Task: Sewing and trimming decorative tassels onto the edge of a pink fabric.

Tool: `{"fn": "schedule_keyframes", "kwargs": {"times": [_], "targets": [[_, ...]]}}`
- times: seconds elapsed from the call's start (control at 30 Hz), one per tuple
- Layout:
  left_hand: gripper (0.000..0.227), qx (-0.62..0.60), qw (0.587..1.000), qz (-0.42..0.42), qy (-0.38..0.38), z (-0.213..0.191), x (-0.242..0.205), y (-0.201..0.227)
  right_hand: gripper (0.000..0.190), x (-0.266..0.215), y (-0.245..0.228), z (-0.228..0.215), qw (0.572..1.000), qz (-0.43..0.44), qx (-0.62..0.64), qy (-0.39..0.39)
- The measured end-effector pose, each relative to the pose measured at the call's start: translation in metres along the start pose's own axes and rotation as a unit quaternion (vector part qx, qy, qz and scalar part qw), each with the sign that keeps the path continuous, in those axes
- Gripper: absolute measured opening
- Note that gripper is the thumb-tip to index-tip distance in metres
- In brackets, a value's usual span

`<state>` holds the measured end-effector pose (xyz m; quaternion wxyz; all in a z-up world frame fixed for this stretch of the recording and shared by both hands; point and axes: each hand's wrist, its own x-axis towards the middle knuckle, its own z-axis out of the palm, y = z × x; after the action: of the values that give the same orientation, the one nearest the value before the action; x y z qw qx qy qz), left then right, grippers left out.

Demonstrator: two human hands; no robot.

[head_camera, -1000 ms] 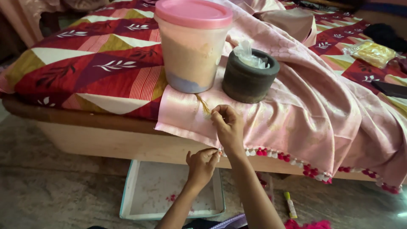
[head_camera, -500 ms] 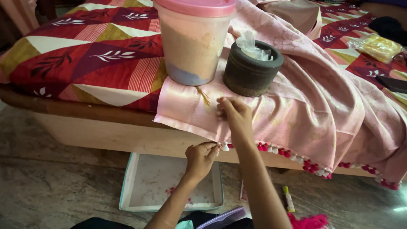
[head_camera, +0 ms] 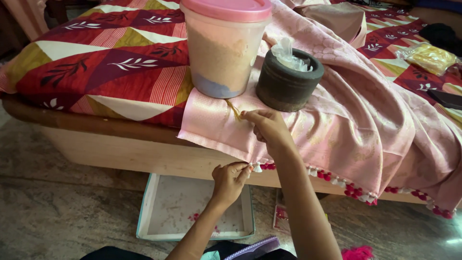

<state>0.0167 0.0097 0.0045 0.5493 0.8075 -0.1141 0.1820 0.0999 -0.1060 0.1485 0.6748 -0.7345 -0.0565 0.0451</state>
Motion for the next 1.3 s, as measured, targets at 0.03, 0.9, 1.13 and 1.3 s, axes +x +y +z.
{"fn": "schedule_keyframes", "kwargs": {"times": [0.03,0.9,1.13,1.3], "targets": [[0.024,-0.003,1.000,0.006,0.002,0.001,0.000,-0.003,0.018,-0.001,-0.004,0.002,0.999,0.017,-0.048,0.007],[0.022,0.054,0.997,0.044,0.029,0.001,0.003,-0.006,0.014,-0.093,0.063,0.003,1.000,-0.012,-0.007,0.020],[0.021,0.021,1.000,0.004,0.000,0.001,-0.001,0.005,0.010,-0.106,0.104,-0.012,0.998,-0.050,0.022,0.028],[0.019,0.045,0.997,0.052,0.038,0.002,-0.006,0.007,0.007,-0.106,0.079,-0.012,0.996,-0.069,0.004,0.048]]}}
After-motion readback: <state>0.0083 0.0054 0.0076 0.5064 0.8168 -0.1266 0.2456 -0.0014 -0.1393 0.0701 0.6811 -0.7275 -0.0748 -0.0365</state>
